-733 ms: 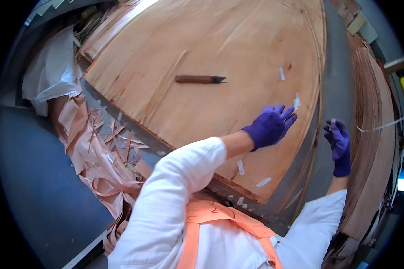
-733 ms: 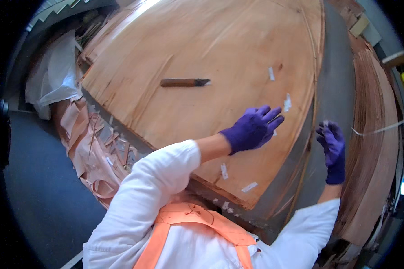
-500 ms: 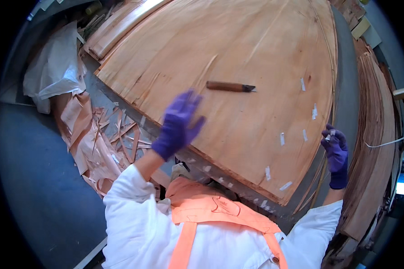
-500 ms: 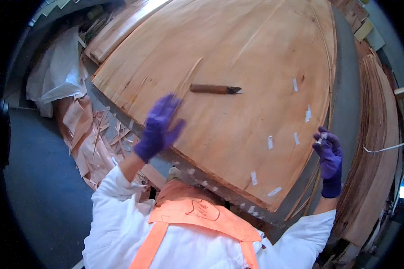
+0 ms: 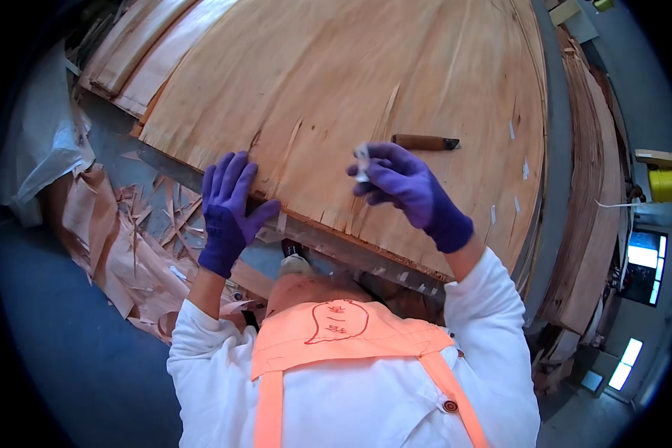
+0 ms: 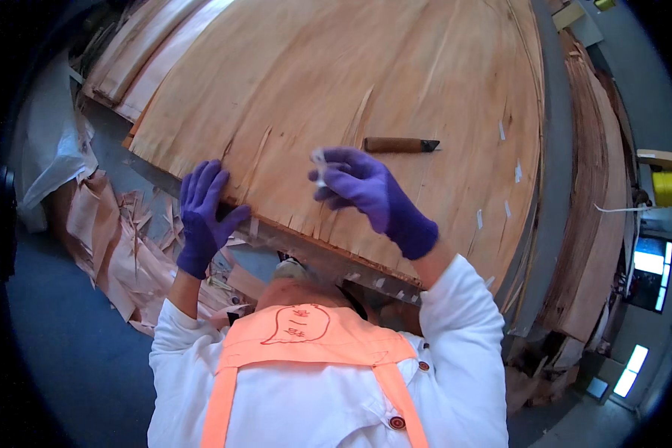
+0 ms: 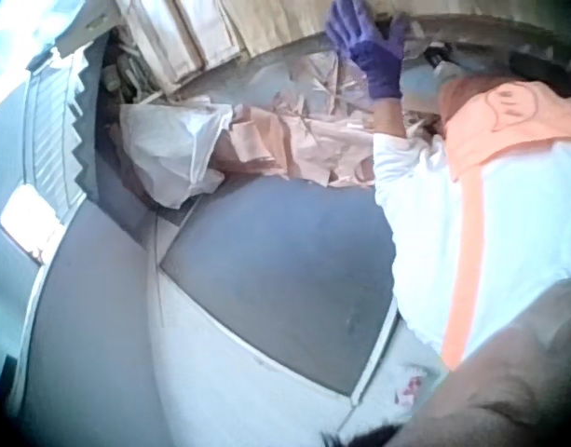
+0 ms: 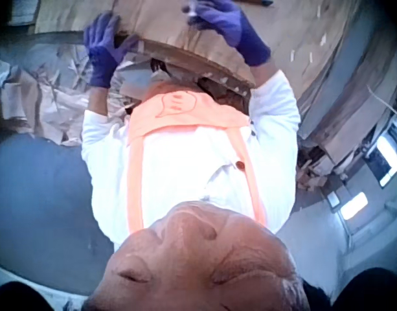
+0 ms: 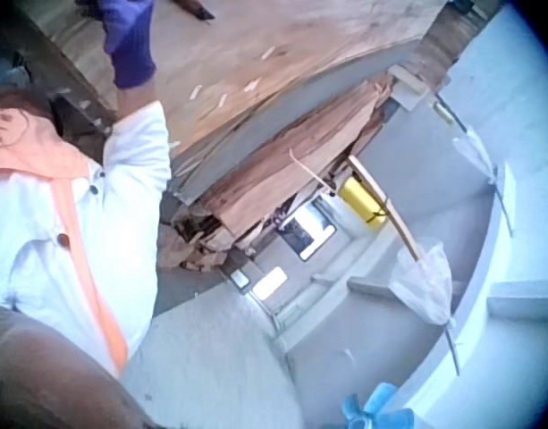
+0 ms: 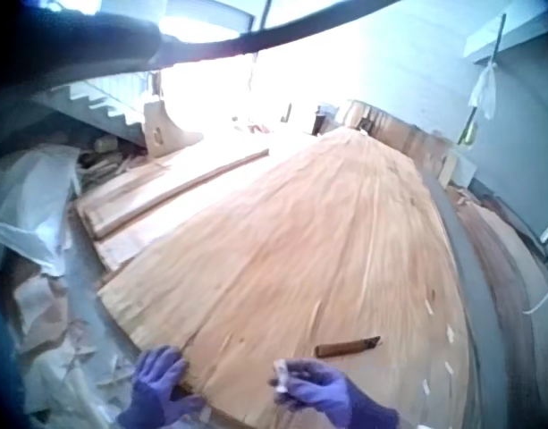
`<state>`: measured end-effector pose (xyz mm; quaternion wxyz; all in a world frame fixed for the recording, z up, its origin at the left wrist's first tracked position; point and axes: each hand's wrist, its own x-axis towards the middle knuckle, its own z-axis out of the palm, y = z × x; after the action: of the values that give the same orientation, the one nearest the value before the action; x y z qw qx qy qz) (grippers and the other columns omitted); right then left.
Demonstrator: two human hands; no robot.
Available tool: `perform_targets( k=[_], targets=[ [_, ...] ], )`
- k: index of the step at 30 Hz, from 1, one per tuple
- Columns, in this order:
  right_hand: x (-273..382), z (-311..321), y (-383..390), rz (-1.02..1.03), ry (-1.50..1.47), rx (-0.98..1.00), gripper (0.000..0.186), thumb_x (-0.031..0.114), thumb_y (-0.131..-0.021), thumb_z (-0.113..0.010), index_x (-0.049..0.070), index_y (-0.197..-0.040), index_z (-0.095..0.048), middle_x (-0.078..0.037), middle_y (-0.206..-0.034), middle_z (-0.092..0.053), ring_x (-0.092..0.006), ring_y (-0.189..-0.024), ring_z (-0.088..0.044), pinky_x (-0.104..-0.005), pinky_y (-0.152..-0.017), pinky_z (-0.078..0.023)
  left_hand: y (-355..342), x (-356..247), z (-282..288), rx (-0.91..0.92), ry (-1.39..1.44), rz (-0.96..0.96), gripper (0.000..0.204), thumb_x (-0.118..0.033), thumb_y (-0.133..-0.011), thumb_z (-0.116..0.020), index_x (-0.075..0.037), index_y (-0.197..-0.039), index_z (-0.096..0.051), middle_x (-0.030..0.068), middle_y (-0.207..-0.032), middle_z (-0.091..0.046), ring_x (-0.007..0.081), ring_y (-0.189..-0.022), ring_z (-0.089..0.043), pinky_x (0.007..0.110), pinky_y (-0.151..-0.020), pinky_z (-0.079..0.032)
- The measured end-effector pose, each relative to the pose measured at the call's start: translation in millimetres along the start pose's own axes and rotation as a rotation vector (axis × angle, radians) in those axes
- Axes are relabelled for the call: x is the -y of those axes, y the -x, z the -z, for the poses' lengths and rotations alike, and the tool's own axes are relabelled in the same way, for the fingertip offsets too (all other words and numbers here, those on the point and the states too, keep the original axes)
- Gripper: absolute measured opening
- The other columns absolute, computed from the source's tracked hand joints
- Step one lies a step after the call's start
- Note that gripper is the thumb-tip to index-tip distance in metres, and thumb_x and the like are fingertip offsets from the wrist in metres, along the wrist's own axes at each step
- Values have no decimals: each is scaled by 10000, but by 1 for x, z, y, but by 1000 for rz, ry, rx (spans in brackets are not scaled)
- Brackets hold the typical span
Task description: The person applies adhesive tape to wood veneer sheets on a curved mold and trims the edges with a knife.
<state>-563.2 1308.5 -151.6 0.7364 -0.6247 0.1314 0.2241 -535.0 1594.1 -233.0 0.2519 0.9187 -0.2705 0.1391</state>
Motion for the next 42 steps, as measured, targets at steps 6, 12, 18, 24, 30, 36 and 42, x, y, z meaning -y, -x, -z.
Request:
perform_targets(
  k=[6,12,18,24,30,36,42],
  targets=[
    [-12,-43,-54,-46,-111,10,391,217,-899,-583,83,-1254,-488,-63,-1086,-608,-135,-878,-634,-252,-718,-516,-1,12,4,6,112,-58,546,-330,-706,-725,-16,-1127,-576,167,-1267,-519,366,-1202,-454,495,-1032,-286],
    [-15,-58,-69,-62,-89,-12,403,193,-899,-579,99,-1274,-467,-69,-1067,-616,-143,-864,-642,-242,-698,-519,1,19,3,15,143,-104,552,-335,-704,-729,-22,-1129,-569,168,-1247,-528,362,-1182,-473,495,-1014,-310],
    [-14,-74,-74,-85,-163,23,348,177,-903,-567,96,-1231,-484,-68,-1017,-606,-135,-825,-639,-251,-653,-508,-3,17,0,-63,296,-103,538,-317,-675,-755,-30,-1084,-555,178,-1202,-543,373,-1136,-496,498,-991,-334],
    [-13,-72,-73,-26,-188,-13,339,146,-909,-557,89,-1234,-480,-62,-1012,-609,-133,-840,-634,-254,-658,-505,0,11,-13,-82,201,-52,511,-294,-681,-754,-31,-1067,-549,179,-1195,-541,376,-1119,-502,504,-987,-335],
    [-34,-76,-44,484,771,-188,430,165,-813,-655,98,-1211,-506,-95,-1007,-599,-212,-898,-603,-326,-709,-484,0,17,-1,-3,160,-163,341,-312,-744,-684,-112,-1012,-620,139,-1219,-541,345,-1149,-494,520,-1000,-311],
    [-67,-78,-22,682,1337,-145,504,205,-728,-665,121,-1203,-519,-89,-1066,-571,-284,-975,-557,-416,-811,-436,-5,20,-2,-13,146,-281,229,-278,-748,-654,-174,-952,-642,77,-1224,-545,299,-1143,-506,519,-990,-310],
    [-65,-76,-15,757,1154,-137,395,45,-753,-641,55,-1137,-547,-112,-893,-621,-311,-794,-606,-406,-694,-473,-5,13,6,-21,319,-215,297,-253,-755,-656,-93,-1005,-637,118,-1226,-548,343,-1146,-503,515,-1021,-286]
  ],
)
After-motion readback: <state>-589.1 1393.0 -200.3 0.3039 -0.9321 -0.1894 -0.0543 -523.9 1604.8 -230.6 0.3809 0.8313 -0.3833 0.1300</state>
